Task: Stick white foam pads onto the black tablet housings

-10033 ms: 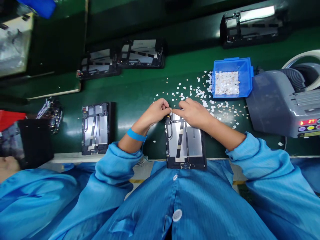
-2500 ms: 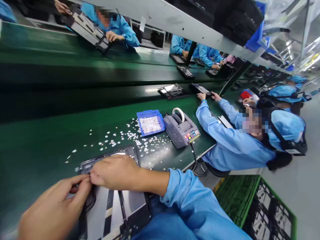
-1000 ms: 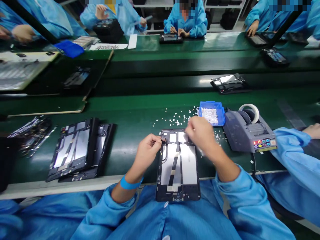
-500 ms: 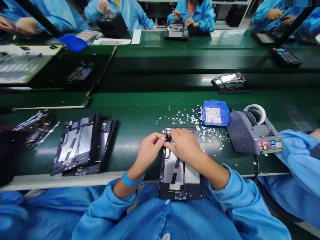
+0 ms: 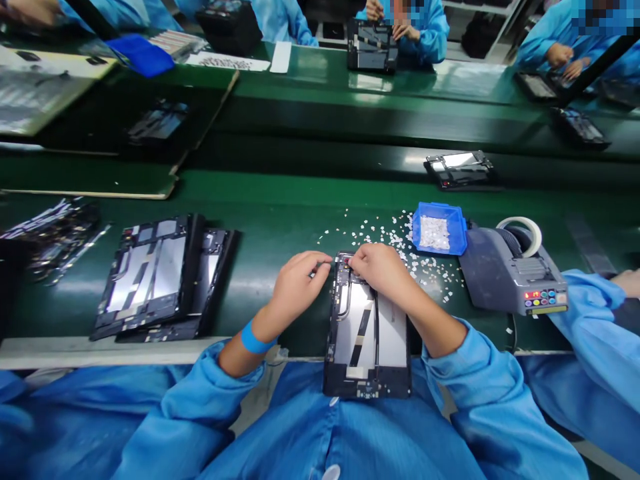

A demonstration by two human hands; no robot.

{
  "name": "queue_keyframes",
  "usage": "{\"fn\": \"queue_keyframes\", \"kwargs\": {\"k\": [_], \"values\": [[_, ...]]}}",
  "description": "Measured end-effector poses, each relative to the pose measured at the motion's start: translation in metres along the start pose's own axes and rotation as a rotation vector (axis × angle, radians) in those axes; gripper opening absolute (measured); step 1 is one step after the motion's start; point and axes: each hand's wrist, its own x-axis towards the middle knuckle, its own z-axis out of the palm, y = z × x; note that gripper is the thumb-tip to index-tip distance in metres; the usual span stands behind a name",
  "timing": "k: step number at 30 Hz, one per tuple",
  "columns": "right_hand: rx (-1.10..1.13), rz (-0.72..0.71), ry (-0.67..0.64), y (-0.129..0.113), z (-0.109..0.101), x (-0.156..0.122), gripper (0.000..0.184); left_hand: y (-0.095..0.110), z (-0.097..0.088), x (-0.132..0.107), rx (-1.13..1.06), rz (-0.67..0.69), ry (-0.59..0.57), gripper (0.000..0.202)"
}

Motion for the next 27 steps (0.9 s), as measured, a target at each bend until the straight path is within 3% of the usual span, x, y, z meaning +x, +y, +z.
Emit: {"fn": "queue_keyframes", "kwargs": {"k": [8, 21, 27], "values": [[-0.135, 0.072, -0.137, -0.015, -0.013, 0.013, 0.019, -0.006, 0.006, 0.001, 0.087, 0.130, -0.059, 0.021], [-0.259, 0.058, -0.183, -0.021, -0.019, 0.017, 0.030, -0.009, 0.005, 0.003, 0.177, 0.185, -0.098, 0.028], [-0.158, 0.118, -0.318, -0.019, -0.022, 0.028, 0.024, -0.009, 0.004, 0.006, 0.196, 0.219, -0.116, 0.027]]}}
